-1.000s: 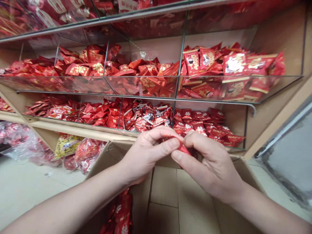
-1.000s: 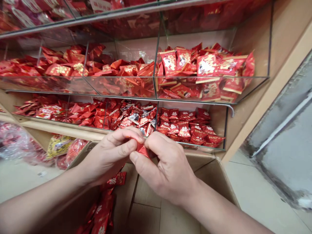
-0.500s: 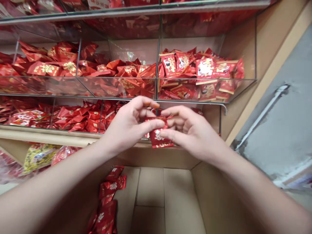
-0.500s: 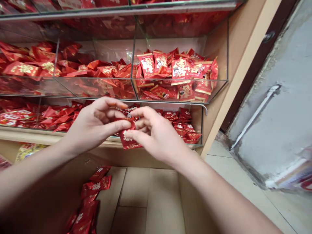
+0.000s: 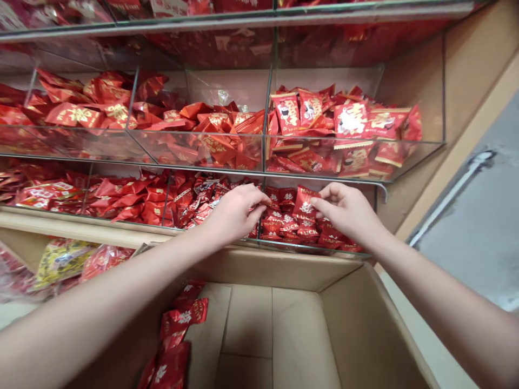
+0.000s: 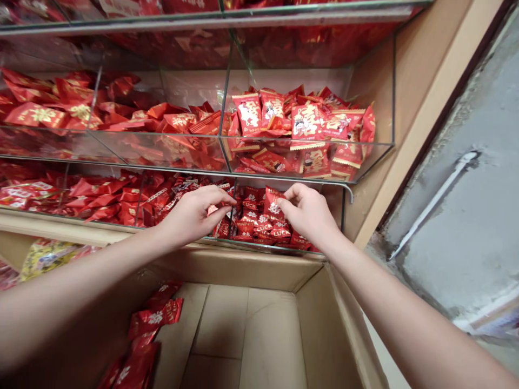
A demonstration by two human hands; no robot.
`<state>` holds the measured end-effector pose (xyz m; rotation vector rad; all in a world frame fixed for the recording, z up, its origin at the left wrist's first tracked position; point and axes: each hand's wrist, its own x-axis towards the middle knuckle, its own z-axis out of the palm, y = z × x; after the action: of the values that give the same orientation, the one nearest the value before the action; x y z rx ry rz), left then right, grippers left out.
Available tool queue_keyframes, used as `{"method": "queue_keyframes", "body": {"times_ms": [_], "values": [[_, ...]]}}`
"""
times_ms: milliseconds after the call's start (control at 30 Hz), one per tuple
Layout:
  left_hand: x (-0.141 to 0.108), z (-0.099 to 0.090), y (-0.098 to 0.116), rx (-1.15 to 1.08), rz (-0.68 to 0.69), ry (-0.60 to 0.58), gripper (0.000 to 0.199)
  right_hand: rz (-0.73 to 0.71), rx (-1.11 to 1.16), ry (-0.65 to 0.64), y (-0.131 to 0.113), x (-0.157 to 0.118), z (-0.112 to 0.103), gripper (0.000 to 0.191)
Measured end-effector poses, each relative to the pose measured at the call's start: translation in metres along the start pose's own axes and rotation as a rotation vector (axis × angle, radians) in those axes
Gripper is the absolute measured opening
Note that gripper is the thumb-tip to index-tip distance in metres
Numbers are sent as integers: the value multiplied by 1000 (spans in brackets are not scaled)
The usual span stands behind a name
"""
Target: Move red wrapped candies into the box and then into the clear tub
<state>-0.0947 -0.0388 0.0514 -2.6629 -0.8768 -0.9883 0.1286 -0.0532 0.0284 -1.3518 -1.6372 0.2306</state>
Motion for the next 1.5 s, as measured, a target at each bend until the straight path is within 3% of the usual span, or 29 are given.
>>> {"method": "queue_keyframes", "body": {"times_ms": [167, 333, 467, 567, 667, 733, 900, 967, 1067, 1167, 1367, 1500], "values": [[-10, 4, 3, 82, 161, -116, 20, -167, -384, 111, 4, 6, -8, 13], [-28, 10, 19, -31, 205, -234, 24, -174, -449, 196, 22, 4, -20, 16], [-22, 17, 31, -347, -23, -102, 40, -53, -13, 203, 9, -4, -15, 15], [-12, 24, 41, -744, -229, -79, 57, 28, 356, 44, -14, -22, -3, 20], [-4, 30, 51, -1048, -381, -157, 41, 90, 480, -152, -28, -47, 0, 20], [2, 33, 53, -1120, -503, -214, 34, 128, 451, -167, -27, -66, -7, 19], [41, 41, 44, -1110, -732, -225, 70, 25, 92, -150, -9, -112, -32, 13], [61, 49, 40, -1093, -801, -271, 61, -118, 19, -149, -2, -126, -33, 10], [81, 61, 38, -1071, -862, -427, 30, -314, 6, -176, 5, -138, -28, 15], [90, 72, 41, -1008, -838, -546, 8, -342, 54, -173, 7, -141, -24, 17], [101, 87, 47, -780, -716, -577, 19, -322, 158, -112, 10, -139, -26, 19], [111, 99, 56, -643, -567, -589, 25, -308, 199, -97, 11, -140, -27, 18]]}}
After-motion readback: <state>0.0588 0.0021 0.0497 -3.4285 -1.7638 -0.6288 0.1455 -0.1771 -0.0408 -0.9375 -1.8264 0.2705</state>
